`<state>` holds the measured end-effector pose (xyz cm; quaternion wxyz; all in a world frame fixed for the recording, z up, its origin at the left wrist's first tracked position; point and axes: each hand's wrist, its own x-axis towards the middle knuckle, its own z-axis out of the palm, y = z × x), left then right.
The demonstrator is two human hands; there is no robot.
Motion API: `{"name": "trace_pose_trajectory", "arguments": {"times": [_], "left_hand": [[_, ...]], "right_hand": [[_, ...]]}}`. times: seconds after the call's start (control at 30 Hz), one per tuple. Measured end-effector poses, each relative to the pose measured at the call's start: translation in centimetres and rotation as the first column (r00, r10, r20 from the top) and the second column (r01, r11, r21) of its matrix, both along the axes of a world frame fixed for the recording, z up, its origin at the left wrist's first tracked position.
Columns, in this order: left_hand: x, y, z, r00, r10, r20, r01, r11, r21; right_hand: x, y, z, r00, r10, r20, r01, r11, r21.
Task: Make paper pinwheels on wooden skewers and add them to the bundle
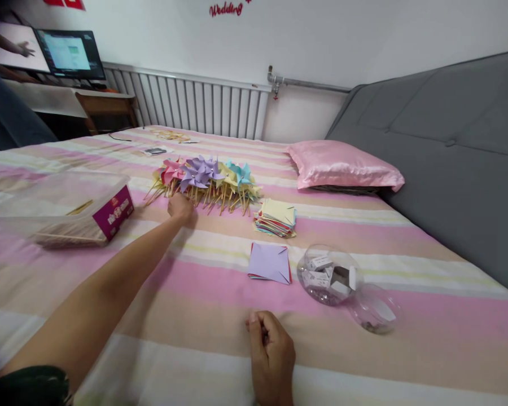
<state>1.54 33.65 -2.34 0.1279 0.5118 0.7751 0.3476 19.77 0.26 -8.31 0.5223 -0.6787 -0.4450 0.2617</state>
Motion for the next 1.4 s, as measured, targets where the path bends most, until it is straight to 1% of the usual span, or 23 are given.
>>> {"name": "trace_pose_trajectory", "arguments": {"times": [0.07,0.13,0.2,0.23,0.27,0.33,0.37,0.4,0.43,0.5,0.57,0.6,0.67,0.7,0.77,0.8,0.83,0.9,0.97,1.03,1.13,1.27,1.4], "left_hand": [[-0.1,-1.0,0.7,0.998,-0.001,-0.061,0.002,1.000,0.013],[-0.4,-2.6,1.5,0.993,-0.011,-0.122,0.015,1.000,0.025],[-0.8,-5.1,2.4,0.984,-0.060,-0.170,0.066,0.997,0.035],[-1.1,-6.7,2.9,0.978,-0.092,-0.188,0.099,0.995,0.031],[-1.3,-8.5,3.4,0.971,-0.126,-0.204,0.135,0.990,0.029],[-1.7,-12.9,4.5,0.951,-0.211,-0.228,0.220,0.975,0.014],[-1.7,-15.3,5.0,0.930,-0.281,-0.236,0.290,0.957,0.003],[-1.6,-17.9,5.6,0.898,-0.370,-0.238,0.379,0.926,-0.010],[-1.4,-20.6,6.1,0.872,-0.433,-0.228,0.443,0.897,-0.010],[-0.6,-25.6,6.7,0.847,-0.509,-0.155,0.512,0.859,-0.024],[0.3,-29.7,6.3,0.829,-0.558,-0.047,0.557,0.830,-0.027],[0.8,-31.3,5.8,0.822,-0.569,-0.005,0.569,0.822,-0.021],[1.6,-33.4,3.9,0.800,-0.595,0.072,0.597,0.802,-0.007],[1.9,-34.0,2.8,0.785,-0.612,0.097,0.615,0.789,-0.001],[2.2,-34.3,0.6,0.771,-0.627,0.111,0.630,0.777,0.017],[2.3,-34.3,-0.4,0.775,-0.621,0.116,0.623,0.782,0.027],[2.3,-34.2,-1.2,0.780,-0.614,0.118,0.613,0.788,0.048],[2.3,-33.9,-2.1,0.785,-0.608,0.117,0.605,0.793,0.070],[2.4,-33.7,-2.4,0.788,-0.599,0.142,0.594,0.801,0.080],[2.4,-33.6,-2.4,0.792,-0.580,0.194,0.575,0.814,0.084],[2.3,-33.4,-2.1,0.779,-0.554,0.295,0.548,0.829,0.108],[2.0,-33.3,-2.0,0.742,-0.539,0.399,0.531,0.835,0.142],[1.6,-32.9,-2.2,0.729,-0.568,0.382,0.553,0.818,0.159]], "right_hand": [[0.2,0.0,-0.2,1.000,0.026,0.007,-0.026,1.000,0.000],[0.4,0.0,-0.4,0.999,0.049,0.021,-0.049,0.999,0.005],[0.6,0.0,-0.5,0.998,0.060,0.031,-0.061,0.998,0.007],[0.7,0.0,-0.5,0.997,0.065,0.038,-0.065,0.998,0.007],[0.7,-0.1,-0.4,0.996,0.074,0.048,-0.074,0.997,0.005],[0.7,-0.1,-0.2,0.994,0.079,0.076,-0.079,0.997,0.006],[0.6,-0.2,0.0,0.993,0.075,0.090,-0.076,0.997,0.006],[0.5,-0.3,0.2,0.992,0.072,0.102,-0.074,0.997,0.008],[0.5,-0.3,0.4,0.991,0.065,0.115,-0.067,0.998,0.015],[0.5,-0.4,0.8,0.988,0.054,0.147,-0.058,0.998,0.024],[0.6,-0.5,1.1,0.985,0.047,0.167,-0.052,0.998,0.030],[0.7,-0.5,1.1,0.985,0.041,0.165,-0.048,0.998,0.039],[1.0,-0.6,1.2,0.989,0.038,0.144,-0.048,0.996,0.069],[1.1,-0.6,1.2,0.990,0.038,0.134,-0.050,0.995,0.088],[1.5,-0.5,1.1,0.990,0.005,0.141,-0.024,0.991,0.134],[1.7,-0.4,1.1,0.988,-0.018,0.154,-0.006,0.988,0.153],[1.9,-0.3,1.0,0.986,-0.037,0.164,0.010,0.987,0.163],[2.5,0.3,0.9,0.981,-0.062,0.186,0.030,0.985,0.171],[3.0,0.9,0.8,0.972,-0.084,0.221,0.045,0.984,0.175],[3.6,1.8,1.0,0.956,-0.104,0.276,0.055,0.982,0.182],[4.5,3.1,1.6,0.907,-0.122,0.404,0.043,0.979,0.198],[5.3,5.0,2.3,0.822,-0.077,0.565,-0.021,0.986,0.164],[5.7,6.5,2.1,0.758,-0.029,0.652,-0.040,0.995,0.092]]}}
